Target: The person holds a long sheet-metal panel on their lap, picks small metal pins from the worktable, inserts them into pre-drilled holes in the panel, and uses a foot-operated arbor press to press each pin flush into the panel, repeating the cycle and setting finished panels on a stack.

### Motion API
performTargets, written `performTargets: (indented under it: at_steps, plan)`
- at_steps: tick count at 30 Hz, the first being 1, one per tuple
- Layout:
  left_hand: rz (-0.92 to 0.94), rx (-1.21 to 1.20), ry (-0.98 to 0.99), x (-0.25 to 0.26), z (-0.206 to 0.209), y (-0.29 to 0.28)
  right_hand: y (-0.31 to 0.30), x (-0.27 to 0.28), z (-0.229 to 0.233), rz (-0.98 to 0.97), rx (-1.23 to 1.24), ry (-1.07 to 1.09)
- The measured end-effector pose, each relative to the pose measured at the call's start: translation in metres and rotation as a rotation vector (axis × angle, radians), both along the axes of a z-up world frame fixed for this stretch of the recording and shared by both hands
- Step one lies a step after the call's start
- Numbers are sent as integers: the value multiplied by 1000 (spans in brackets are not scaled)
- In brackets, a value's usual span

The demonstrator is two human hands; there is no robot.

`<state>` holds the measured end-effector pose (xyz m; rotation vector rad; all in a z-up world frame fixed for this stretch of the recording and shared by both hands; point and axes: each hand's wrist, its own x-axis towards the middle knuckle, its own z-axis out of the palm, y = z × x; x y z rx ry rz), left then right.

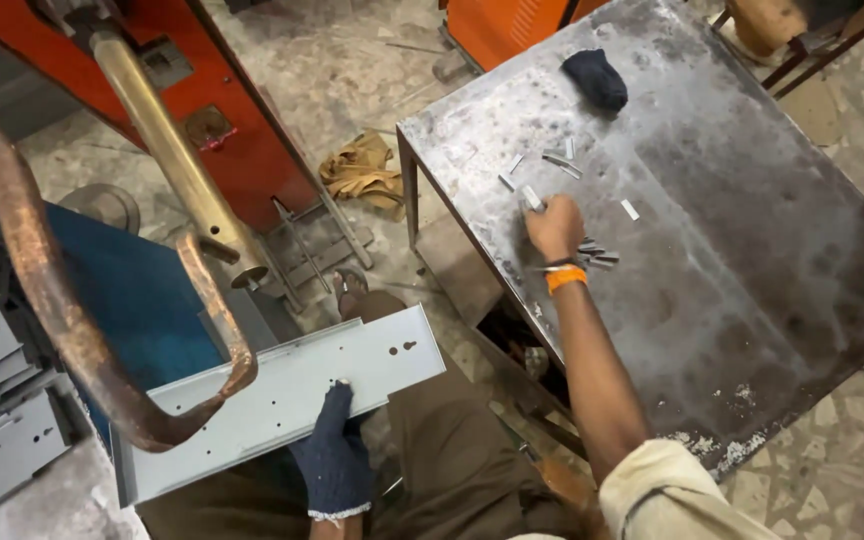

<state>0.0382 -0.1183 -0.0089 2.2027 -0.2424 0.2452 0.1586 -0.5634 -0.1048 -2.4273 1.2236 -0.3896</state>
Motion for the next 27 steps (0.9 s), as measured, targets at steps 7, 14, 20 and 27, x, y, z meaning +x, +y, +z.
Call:
performTargets:
  at_steps: [7,14,20,27]
  plan:
    - [348,-1156,560,15,8,-9,127,-62,158,784,486,-211]
    - [-22,-256,38,-15,29,4,246,-59,238,1605,60,166]
    - [240,-1058,464,-27,53,7,290,-63,259,1519,70,-57]
    - [434,-1076,332,-44,33,18,317,-124,250,947,217,-360]
